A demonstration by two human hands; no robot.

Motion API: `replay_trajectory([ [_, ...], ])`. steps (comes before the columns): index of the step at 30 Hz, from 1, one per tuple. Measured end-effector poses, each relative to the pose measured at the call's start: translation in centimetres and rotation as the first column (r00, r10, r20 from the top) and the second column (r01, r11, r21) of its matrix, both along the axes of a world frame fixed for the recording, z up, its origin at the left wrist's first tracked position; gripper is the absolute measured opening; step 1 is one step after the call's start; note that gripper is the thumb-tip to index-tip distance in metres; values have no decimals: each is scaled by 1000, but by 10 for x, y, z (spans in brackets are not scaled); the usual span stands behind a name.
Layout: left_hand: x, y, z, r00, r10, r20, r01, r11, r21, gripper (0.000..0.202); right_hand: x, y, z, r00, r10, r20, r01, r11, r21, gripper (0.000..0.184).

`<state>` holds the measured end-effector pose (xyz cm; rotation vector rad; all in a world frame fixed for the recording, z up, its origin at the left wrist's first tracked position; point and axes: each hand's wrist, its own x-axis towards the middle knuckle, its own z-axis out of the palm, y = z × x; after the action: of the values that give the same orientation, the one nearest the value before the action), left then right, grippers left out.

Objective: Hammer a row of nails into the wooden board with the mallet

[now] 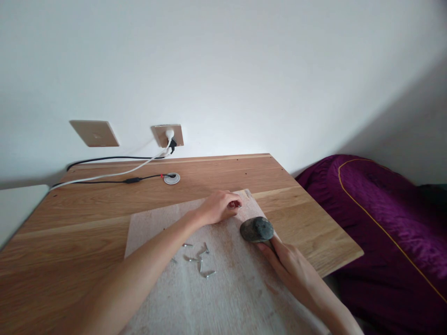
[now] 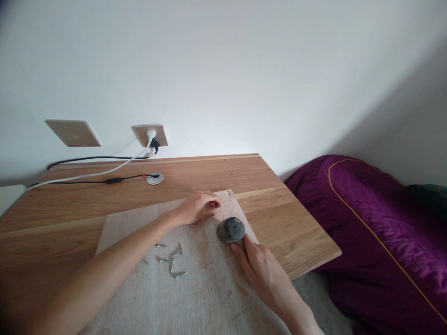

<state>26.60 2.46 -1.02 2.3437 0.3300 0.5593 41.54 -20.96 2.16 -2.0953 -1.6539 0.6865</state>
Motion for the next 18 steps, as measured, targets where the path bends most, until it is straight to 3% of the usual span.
replay_trajectory([
  [18,0,0,2,1000,-9,5,9,1000,-16,10,-2,1,3,1000,-12,16,12,1000,15,37],
])
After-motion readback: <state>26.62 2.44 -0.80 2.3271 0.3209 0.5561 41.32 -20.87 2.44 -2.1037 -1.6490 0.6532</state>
